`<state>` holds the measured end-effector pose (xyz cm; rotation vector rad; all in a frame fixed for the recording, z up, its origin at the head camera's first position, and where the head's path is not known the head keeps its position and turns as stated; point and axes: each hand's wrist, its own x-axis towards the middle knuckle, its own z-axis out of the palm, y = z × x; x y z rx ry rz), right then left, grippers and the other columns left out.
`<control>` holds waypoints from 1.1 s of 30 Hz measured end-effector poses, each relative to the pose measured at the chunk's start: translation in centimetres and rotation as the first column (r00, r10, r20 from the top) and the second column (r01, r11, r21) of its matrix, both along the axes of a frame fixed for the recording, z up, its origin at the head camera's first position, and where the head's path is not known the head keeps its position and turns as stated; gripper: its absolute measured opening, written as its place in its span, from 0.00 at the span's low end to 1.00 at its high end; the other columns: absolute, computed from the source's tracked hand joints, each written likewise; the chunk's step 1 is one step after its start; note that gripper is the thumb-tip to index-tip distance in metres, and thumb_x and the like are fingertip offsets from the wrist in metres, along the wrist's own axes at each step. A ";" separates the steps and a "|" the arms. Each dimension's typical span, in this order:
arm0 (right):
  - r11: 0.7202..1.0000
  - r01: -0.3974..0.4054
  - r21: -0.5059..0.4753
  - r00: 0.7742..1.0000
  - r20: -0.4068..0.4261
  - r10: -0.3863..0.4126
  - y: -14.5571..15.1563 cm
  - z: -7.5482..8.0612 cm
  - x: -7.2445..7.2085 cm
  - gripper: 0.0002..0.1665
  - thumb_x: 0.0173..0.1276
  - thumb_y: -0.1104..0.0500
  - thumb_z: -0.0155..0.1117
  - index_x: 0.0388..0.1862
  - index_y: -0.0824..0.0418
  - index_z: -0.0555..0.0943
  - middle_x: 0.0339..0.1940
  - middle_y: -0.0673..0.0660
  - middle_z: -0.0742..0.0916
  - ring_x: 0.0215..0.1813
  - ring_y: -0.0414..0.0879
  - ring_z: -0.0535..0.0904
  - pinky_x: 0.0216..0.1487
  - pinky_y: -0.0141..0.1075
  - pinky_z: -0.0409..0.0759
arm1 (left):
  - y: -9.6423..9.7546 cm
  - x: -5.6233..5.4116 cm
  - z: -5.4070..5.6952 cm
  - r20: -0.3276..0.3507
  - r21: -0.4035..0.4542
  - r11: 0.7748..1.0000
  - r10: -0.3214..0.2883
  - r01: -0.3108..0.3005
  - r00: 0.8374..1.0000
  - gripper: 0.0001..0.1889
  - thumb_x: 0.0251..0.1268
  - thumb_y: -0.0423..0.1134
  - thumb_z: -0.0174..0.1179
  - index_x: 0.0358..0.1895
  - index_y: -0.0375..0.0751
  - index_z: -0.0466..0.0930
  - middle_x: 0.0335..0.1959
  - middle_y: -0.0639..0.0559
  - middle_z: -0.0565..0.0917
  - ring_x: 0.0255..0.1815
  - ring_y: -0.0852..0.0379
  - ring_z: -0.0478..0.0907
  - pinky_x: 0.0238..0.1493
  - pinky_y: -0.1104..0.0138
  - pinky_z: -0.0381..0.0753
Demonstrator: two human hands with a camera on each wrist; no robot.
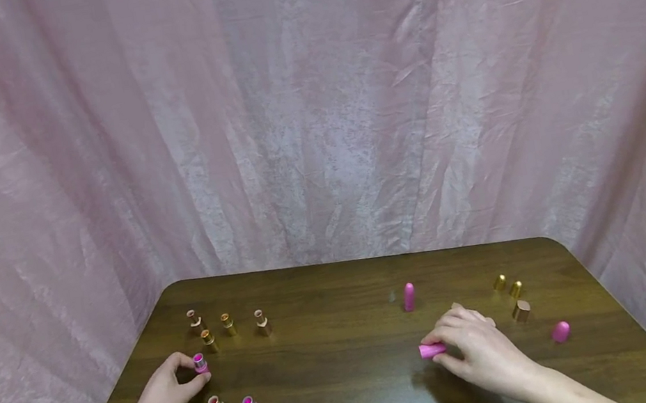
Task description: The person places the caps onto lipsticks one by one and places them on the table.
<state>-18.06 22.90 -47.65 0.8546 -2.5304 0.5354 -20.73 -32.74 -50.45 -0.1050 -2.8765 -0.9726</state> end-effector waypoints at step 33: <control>0.993 -0.082 -0.081 0.986 -0.150 0.069 -0.3 1.5 -1.4 0.21 0.49 0.62 0.83 0.43 0.52 0.88 0.40 0.40 0.86 0.49 0.42 0.79 0.53 0.36 0.72 | 11.9 -1.3 9.7 -0.304 -0.186 0.930 -0.361 0.317 0.881 0.13 0.57 0.40 0.76 0.40 0.62 0.84 0.36 0.73 0.80 0.42 0.61 0.77 0.45 0.59 0.75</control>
